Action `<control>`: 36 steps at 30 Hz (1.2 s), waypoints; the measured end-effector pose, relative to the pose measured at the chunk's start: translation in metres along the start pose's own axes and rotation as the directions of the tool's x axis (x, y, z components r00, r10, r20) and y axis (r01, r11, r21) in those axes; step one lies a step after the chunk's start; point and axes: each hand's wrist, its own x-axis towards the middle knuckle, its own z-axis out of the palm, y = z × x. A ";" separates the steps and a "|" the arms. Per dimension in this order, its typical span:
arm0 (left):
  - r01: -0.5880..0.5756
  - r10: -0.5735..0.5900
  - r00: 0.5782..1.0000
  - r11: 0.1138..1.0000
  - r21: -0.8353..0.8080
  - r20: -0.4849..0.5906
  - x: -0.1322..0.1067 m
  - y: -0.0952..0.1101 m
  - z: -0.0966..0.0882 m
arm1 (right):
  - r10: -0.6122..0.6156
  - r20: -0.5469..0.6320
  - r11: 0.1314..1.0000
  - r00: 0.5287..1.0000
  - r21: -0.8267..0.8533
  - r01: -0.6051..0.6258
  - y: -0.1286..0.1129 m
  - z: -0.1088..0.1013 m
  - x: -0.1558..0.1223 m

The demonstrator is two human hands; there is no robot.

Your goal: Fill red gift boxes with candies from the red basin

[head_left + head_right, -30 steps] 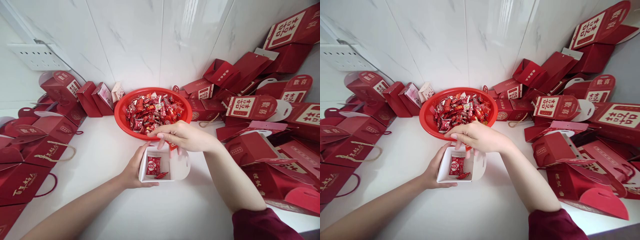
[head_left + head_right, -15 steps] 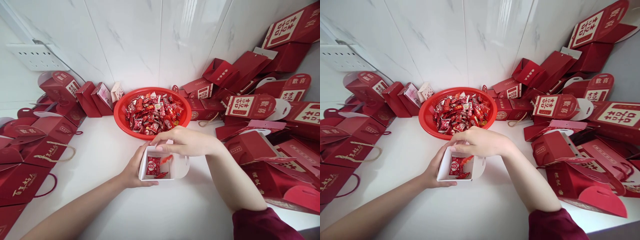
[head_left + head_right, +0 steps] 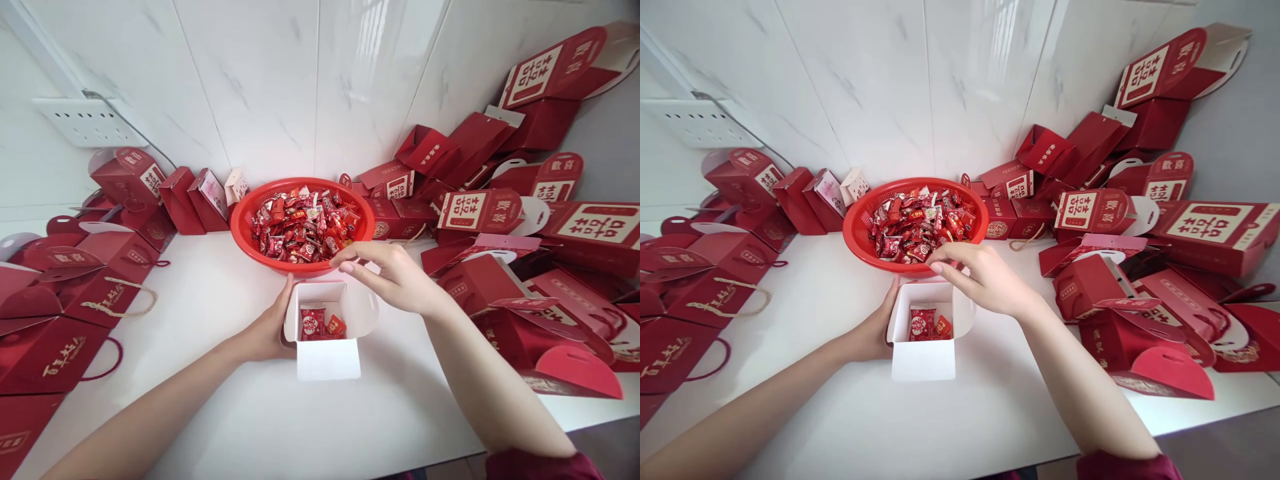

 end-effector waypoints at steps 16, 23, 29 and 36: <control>-0.243 0.184 0.912 0.962 -0.123 -0.366 -0.006 0.018 0.040 | 0.066 0.402 0.809 0.913 0.515 -0.285 0.053 0.042 -0.076; -0.317 0.238 0.859 0.942 -0.107 -0.453 -0.011 0.019 0.052 | 0.159 0.218 0.714 0.963 0.649 -0.265 0.040 0.057 -0.077; -0.369 0.249 0.853 0.909 -0.192 -0.459 -0.009 0.028 0.057 | 0.185 0.172 0.706 0.968 0.661 -0.253 0.029 0.070 -0.083; -0.432 0.408 0.759 0.899 0.077 -0.507 0.001 0.024 0.043 | 0.313 0.186 0.646 0.931 0.677 -0.353 0.036 0.087 -0.077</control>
